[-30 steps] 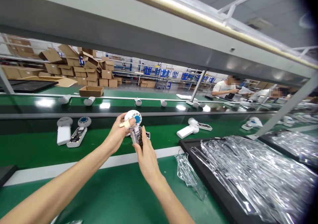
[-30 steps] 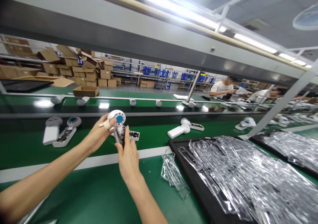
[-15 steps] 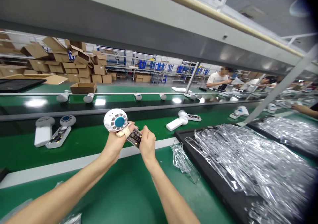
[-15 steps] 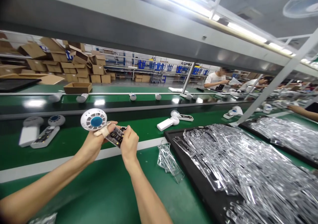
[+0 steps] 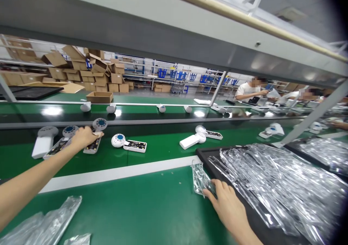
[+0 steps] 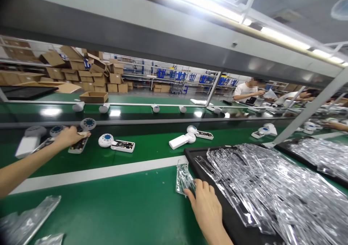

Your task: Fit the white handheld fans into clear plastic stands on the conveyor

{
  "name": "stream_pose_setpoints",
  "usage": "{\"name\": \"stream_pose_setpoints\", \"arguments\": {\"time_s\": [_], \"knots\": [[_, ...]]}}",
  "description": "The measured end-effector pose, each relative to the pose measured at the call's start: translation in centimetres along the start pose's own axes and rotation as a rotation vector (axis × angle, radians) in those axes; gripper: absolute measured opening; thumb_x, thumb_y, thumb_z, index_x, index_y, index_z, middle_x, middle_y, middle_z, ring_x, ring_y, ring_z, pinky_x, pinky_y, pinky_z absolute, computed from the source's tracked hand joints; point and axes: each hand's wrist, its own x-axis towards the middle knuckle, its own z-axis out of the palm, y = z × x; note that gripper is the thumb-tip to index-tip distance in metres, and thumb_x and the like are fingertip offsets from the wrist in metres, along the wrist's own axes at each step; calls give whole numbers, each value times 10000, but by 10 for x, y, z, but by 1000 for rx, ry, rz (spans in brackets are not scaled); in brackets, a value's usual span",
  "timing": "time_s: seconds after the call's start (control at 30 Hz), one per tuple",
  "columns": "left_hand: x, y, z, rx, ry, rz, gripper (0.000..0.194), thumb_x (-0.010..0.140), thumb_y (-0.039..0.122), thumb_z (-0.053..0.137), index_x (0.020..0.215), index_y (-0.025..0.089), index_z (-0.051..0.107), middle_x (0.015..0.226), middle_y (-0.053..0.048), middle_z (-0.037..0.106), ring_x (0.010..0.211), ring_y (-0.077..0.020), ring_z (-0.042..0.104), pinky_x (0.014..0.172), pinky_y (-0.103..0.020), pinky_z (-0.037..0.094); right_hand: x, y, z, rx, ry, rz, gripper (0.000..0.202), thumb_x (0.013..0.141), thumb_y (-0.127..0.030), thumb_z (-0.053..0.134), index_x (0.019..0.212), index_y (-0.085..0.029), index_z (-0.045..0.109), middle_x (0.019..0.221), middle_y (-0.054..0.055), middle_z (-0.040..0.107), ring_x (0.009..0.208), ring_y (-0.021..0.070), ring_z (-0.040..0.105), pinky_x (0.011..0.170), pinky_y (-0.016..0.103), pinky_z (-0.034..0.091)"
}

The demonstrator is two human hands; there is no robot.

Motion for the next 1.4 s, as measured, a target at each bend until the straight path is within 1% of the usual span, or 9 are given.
{"name": "stream_pose_setpoints", "arguments": {"time_s": [0.07,0.13,0.2,0.3,0.5,0.7,1.0,1.2,1.4], "knots": [[-8,-1,11,133,28,26,523,529,585,776,705,194,476,780,-120,607,1019,-446,578,607,-341,472,-4,6,7,66,23,-1,286,825,-381,611,1004,-158,624,902,116,673,903,322,632,691,397,513],[-18,4,29,110,-134,-123,513,585,642,707,723,194,501,709,-115,605,841,-421,646,537,-363,477,-4,9,4,170,34,50,314,806,-420,602,998,-172,611,943,116,672,938,328,626,699,408,516],[-24,9,49,-141,-311,-345,495,578,602,726,738,175,533,646,-111,604,657,-370,657,483,-383,482,-1,9,-8,330,44,112,391,797,-493,579,1031,-180,594,982,113,670,953,313,631,718,406,523],[-28,14,68,-458,-298,-386,428,579,445,760,815,147,563,713,-105,631,657,-280,659,551,-369,531,3,-7,-36,565,46,68,495,823,-561,520,1157,-201,579,949,74,657,848,244,646,709,365,532],[-65,67,67,-628,-83,-12,579,524,399,811,986,186,537,953,-45,630,814,-170,608,629,-235,490,26,-126,-62,715,46,-311,357,840,-360,625,1156,-196,641,1020,80,601,903,220,613,807,357,539],[-121,126,56,-792,-300,-3,652,537,487,797,1052,180,539,937,-42,629,756,-163,586,577,-251,465,45,-206,-42,675,185,-374,532,828,-307,669,1322,-157,544,992,109,550,961,265,554,838,429,537],[-132,129,55,-974,-310,-63,678,475,464,861,1021,177,580,931,-40,630,777,-161,578,643,-272,472,29,-191,-28,727,27,-311,570,947,-318,446,1497,-270,305,1122,114,586,1020,282,580,831,461,523],[-150,110,78,-958,-751,-118,483,601,526,794,871,157,639,851,-60,649,772,-177,588,649,-272,471,27,-181,-37,856,53,-359,518,898,-324,488,1410,-250,465,1133,113,587,1066,274,564,903,432,486],[-168,119,78,-928,-472,-92,558,508,486,835,946,187,661,977,-83,688,923,-265,632,740,-347,509,43,-183,-35,1177,60,137,507,952,-426,245,864,-159,667,866,109,676,812,230,631,755,345,487]]}}
